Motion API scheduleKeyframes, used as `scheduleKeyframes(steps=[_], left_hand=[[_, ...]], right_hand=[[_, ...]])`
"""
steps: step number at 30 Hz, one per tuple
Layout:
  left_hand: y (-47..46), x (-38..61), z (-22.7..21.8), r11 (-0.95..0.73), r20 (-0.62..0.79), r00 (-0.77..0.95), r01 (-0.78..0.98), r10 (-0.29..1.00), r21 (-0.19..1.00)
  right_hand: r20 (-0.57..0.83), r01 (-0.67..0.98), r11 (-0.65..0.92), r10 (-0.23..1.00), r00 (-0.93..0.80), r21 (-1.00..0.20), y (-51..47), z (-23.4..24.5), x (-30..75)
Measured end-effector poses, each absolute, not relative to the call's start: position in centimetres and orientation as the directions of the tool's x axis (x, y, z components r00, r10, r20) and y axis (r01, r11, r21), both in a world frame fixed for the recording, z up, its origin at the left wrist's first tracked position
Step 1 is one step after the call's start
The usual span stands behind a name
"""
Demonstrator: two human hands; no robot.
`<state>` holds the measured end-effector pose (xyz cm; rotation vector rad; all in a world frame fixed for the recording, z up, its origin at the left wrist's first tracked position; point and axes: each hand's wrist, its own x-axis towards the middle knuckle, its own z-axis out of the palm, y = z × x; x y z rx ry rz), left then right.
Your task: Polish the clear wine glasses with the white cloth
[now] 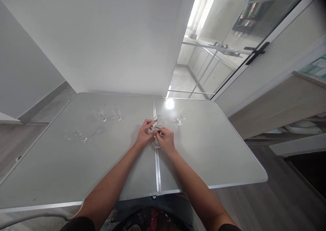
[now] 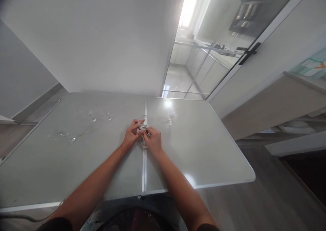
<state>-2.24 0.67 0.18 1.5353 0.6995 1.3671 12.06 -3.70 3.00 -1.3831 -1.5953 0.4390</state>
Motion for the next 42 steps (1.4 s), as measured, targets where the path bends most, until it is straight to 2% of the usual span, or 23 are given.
scheduleKeyframes(steps=[3,6,9,12,15,19,25,38,42], left_hand=[[0.7,-2.4,0.3,-0.371,0.386,0.107,-0.136,0.916,0.919],[0.6,-2.5,0.5,-0.304,0.313,0.044,-0.134,0.949,0.943],[0.4,-2.3,0.6,-0.251,0.258,0.034,-0.135,0.966,0.959],[0.4,-1.9,0.5,-0.22,0.225,0.034,-0.107,0.974,0.97],[0.5,-1.6,0.4,-0.2,0.204,0.054,-0.065,0.978,0.978],[0.4,-1.6,0.4,-0.163,0.168,0.08,-0.065,0.983,0.985],[0.4,-1.7,0.4,-0.139,0.145,0.093,-0.076,0.985,0.987],[0.4,-1.5,0.5,-0.116,0.127,0.101,-0.112,0.987,0.987],[0.3,-1.4,0.7,-0.083,0.099,0.107,-0.144,0.989,0.986]], right_hand=[[0.423,0.558,0.27,0.891,0.165,-0.785,-4.4,5.1,13.6],[0.429,0.541,0.212,0.847,0.313,-0.814,-5.7,7.6,17.0],[0.421,0.567,0.08,0.756,0.502,-0.82,-6.3,8.9,22.3],[0.347,0.601,-0.116,0.724,0.597,-0.791,-5.2,8.3,27.8],[0.248,0.63,-0.234,0.776,0.58,-0.741,-3.2,6.2,31.3],[0.159,0.665,-0.259,0.852,0.499,-0.7,-0.7,3.2,32.8],[0.101,0.668,-0.289,0.871,0.481,-0.686,1.2,0.8,33.5],[0.104,0.661,-0.34,0.838,0.536,-0.669,1.9,0.4,33.4],[0.069,0.639,-0.414,0.804,0.591,-0.648,0.0,1.8,32.8]])
